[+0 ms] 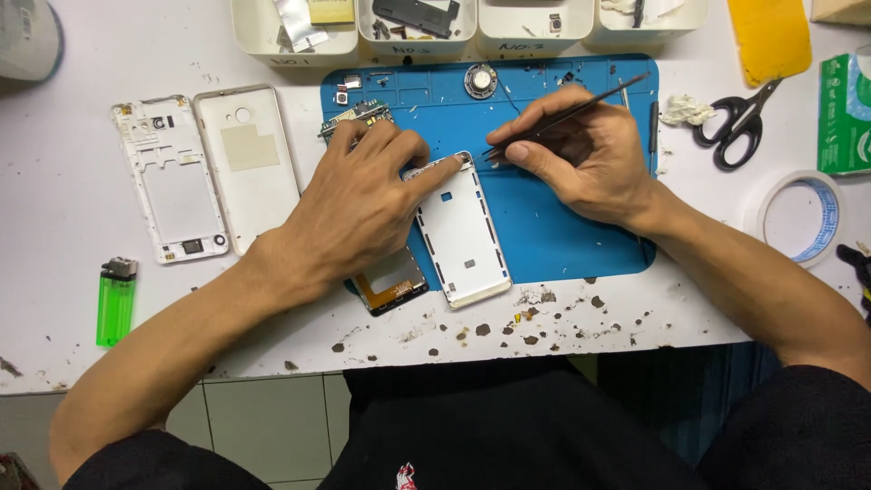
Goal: Repairing a mobile phone by manipulating internal components with tweezers and hands
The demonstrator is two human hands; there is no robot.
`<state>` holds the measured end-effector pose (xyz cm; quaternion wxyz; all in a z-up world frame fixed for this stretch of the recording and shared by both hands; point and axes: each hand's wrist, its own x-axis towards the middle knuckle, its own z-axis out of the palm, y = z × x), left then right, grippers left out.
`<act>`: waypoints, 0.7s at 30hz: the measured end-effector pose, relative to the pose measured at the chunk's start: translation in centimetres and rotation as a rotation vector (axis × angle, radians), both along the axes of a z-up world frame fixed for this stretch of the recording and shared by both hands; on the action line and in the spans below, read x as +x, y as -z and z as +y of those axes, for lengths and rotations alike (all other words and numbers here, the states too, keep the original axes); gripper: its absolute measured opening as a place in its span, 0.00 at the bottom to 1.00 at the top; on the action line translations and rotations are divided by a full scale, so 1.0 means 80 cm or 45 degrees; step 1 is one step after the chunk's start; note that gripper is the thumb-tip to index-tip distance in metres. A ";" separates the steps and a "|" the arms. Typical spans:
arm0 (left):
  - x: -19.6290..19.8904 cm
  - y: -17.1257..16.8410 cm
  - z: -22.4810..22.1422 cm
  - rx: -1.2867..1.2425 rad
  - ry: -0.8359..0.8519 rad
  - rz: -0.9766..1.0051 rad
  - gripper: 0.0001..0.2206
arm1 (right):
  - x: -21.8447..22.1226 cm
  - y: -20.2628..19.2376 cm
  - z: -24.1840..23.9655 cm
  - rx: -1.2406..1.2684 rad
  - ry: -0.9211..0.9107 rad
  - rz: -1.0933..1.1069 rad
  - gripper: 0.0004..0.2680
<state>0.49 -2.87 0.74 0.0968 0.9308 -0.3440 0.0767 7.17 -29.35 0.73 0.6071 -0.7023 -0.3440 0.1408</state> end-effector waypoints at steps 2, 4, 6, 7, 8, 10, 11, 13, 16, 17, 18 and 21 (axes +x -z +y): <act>0.001 0.003 0.001 -0.003 0.006 -0.018 0.19 | -0.002 0.002 -0.001 0.004 0.005 0.004 0.07; 0.000 0.005 0.003 -0.008 0.010 -0.035 0.19 | -0.002 0.006 -0.001 0.006 0.010 0.007 0.07; -0.001 0.005 0.004 -0.039 0.019 -0.042 0.19 | -0.001 0.012 -0.003 -0.005 0.002 -0.020 0.08; 0.000 0.007 0.004 -0.042 0.020 -0.039 0.19 | -0.001 0.010 -0.002 -0.007 0.003 -0.017 0.08; 0.000 0.009 0.004 -0.054 0.020 -0.007 0.19 | -0.001 0.010 -0.002 -0.038 0.008 -0.023 0.08; -0.001 0.011 0.004 -0.068 0.021 0.029 0.19 | -0.001 0.010 -0.001 -0.070 0.012 -0.025 0.07; -0.001 0.011 0.004 -0.083 0.016 0.029 0.18 | -0.002 0.012 -0.002 -0.063 0.013 -0.054 0.07; -0.001 0.010 0.004 -0.098 0.015 0.030 0.18 | -0.002 0.014 -0.002 -0.057 0.017 -0.081 0.08; -0.001 0.011 0.004 -0.065 0.006 0.027 0.18 | 0.000 0.014 -0.001 -0.055 0.007 -0.096 0.06; -0.001 0.011 0.004 -0.051 0.000 0.008 0.18 | 0.000 0.015 -0.001 -0.047 -0.010 -0.110 0.06; -0.002 0.012 0.004 -0.038 -0.006 -0.010 0.18 | 0.000 0.015 -0.001 -0.040 -0.027 -0.122 0.06; 0.000 0.010 0.004 -0.012 0.012 0.041 0.19 | 0.000 0.017 -0.001 -0.047 -0.058 -0.224 0.06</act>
